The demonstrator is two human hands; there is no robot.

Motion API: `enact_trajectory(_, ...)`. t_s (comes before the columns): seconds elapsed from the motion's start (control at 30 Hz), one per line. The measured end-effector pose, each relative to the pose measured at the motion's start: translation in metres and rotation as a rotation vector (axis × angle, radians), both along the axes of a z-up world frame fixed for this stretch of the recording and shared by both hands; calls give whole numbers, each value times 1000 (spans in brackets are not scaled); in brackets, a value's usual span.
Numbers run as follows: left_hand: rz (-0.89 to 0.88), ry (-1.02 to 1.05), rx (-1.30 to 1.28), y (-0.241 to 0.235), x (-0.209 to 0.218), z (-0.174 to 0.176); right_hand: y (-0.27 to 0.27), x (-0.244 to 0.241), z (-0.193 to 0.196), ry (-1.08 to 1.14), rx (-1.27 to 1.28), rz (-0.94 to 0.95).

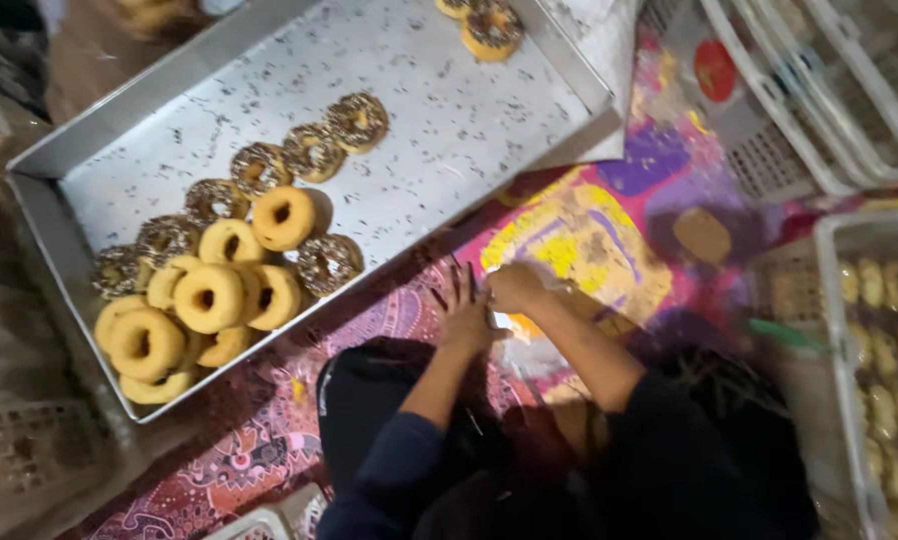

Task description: The person picks donuts from a metal tray and places them into small plastic bags. They handle both plain and chocolate-sprinkled donuts, sealing each bag before setting it aside in a nearby basket.

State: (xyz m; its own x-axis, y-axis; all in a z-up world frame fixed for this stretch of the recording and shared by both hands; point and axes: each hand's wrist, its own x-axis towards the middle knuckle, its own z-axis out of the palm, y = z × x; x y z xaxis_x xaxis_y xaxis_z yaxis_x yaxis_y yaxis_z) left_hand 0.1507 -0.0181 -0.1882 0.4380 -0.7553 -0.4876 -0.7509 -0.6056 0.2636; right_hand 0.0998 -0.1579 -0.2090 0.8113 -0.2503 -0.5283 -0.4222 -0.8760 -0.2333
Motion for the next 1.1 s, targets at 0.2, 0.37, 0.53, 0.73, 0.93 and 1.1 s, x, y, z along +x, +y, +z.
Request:
enact_trajectory(0.2, 278, 75, -245, -5, -5, -2, -16, 0, 32, 153, -12, -125)
enact_trajectory(0.37, 1102, 1353, -772, 16, 8, -14, 33, -62, 94, -638, -78, 63)
enact_trajectory(0.53, 1292, 1769, -1012, 22, 46, -44, 60, -38, 162, -424, 350, 80)
enact_trajectory(0.73, 1414, 1735, -977, 13, 70, -54, -20, 171, 196, -878, -37, -124)
enact_trajectory(0.93, 1461, 1681, -846, 8, 59, -41, -25, 234, 197, -587, 59, -262)
enact_trajectory(1.1, 1314, 1893, -962, 12, 50, -52, -28, 59, 208, -930, 531, -415)
